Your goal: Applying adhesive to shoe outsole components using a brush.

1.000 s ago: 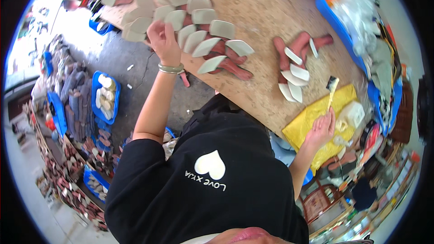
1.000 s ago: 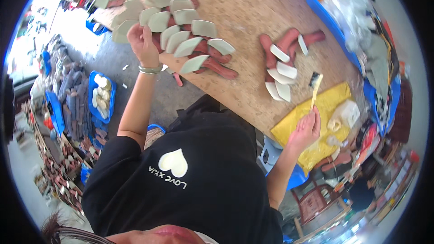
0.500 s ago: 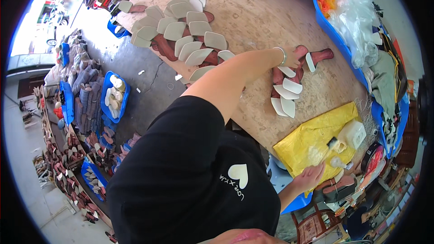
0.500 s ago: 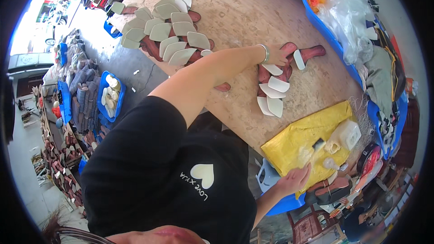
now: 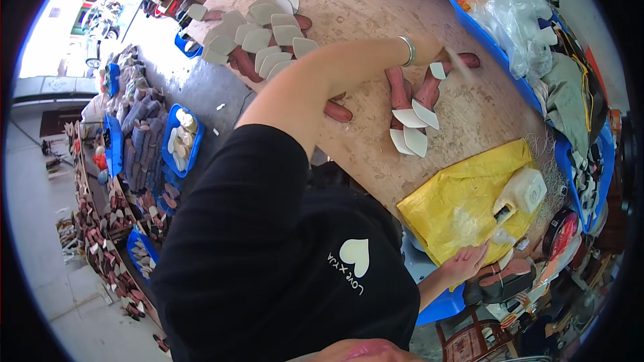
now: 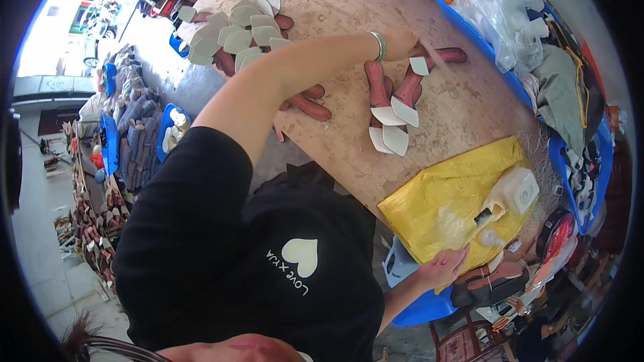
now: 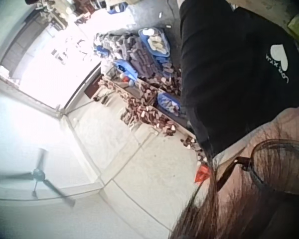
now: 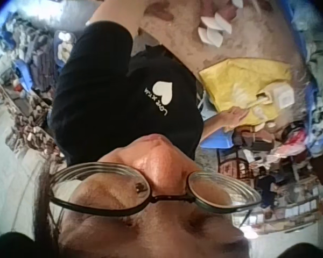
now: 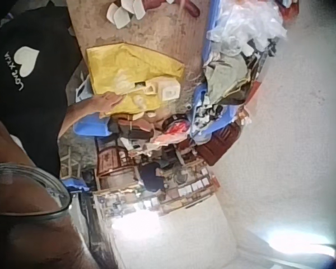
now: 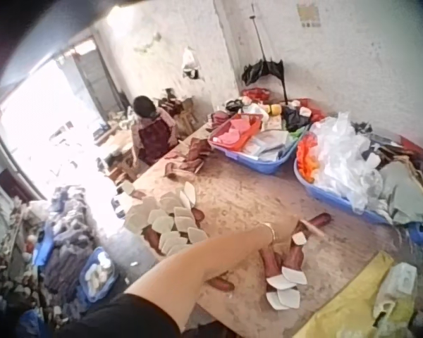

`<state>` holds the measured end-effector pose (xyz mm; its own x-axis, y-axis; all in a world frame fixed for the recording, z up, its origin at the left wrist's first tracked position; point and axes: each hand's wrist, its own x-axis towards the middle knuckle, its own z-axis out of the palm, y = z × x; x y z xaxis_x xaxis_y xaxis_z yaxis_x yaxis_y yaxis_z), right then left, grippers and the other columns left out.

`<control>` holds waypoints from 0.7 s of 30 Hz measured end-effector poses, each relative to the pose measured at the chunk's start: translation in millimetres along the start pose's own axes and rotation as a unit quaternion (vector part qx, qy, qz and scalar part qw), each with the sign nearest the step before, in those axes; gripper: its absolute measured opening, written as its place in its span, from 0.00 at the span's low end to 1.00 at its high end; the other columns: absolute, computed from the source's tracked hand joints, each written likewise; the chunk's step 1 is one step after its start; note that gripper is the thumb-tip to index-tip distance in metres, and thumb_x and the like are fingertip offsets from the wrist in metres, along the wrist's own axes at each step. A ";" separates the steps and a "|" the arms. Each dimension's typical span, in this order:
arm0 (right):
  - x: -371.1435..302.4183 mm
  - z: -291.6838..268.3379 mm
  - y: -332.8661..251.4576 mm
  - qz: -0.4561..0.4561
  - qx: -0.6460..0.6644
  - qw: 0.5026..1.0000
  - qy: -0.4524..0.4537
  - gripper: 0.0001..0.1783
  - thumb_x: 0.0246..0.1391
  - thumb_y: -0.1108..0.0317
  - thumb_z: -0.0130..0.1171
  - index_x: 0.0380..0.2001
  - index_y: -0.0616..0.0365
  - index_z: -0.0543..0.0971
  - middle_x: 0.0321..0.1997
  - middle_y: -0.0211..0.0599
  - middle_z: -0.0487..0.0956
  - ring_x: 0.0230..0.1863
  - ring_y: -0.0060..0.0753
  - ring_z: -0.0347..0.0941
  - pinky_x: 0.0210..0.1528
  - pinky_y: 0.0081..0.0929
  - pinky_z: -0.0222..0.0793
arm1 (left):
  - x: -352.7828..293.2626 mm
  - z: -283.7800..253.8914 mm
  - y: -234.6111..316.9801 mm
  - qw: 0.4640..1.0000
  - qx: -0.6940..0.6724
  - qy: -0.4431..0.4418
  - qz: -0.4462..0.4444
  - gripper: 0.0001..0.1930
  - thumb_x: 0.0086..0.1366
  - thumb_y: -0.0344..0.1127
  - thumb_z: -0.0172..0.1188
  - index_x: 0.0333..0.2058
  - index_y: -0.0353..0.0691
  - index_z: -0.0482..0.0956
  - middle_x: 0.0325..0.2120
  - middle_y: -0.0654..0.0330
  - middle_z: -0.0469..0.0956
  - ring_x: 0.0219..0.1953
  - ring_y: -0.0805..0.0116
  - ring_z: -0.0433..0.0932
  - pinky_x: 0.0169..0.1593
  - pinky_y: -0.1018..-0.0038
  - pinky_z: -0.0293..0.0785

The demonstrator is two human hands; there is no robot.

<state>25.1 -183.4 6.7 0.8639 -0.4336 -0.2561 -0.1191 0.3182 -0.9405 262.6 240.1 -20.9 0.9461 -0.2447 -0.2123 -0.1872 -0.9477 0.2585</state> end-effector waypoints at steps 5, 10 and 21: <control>24.5 4.1 -11.5 -0.004 0.008 0.999 -0.047 0.18 0.61 0.71 0.48 0.53 0.67 0.69 0.15 0.18 0.53 0.14 0.10 0.47 0.14 0.12 0.41 | -59.3 -36.7 65.8 0.848 -0.422 0.097 -0.305 0.17 0.54 0.44 0.60 0.33 0.34 0.76 0.31 0.49 0.79 0.35 0.57 0.80 0.38 0.66 0.76; 41.7 0.2 -19.3 -0.020 0.009 0.996 -0.082 0.17 0.60 0.71 0.48 0.51 0.66 0.70 0.15 0.19 0.51 0.14 0.11 0.46 0.15 0.12 0.40 | -105.4 49.3 128.1 0.407 -0.912 -0.023 -0.042 0.12 0.57 0.26 0.52 0.41 0.32 0.71 0.37 0.50 0.77 0.39 0.59 0.78 0.47 0.67 0.74; 43.5 2.0 -34.7 -0.027 -0.033 0.991 -0.128 0.17 0.60 0.71 0.49 0.50 0.68 0.71 0.15 0.18 0.52 0.14 0.11 0.48 0.15 0.11 0.42 | -225.1 80.7 170.5 0.323 -0.940 0.016 -0.111 0.20 0.65 0.38 0.48 0.52 0.34 0.62 0.48 0.47 0.73 0.45 0.60 0.78 0.42 0.72 0.76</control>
<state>67.8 -211.6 28.7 0.9648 -0.2174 -0.1481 -0.0939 0.2415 -0.9659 -3.7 117.1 -5.2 0.8890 -0.1837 -0.4194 0.3492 0.8645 0.3616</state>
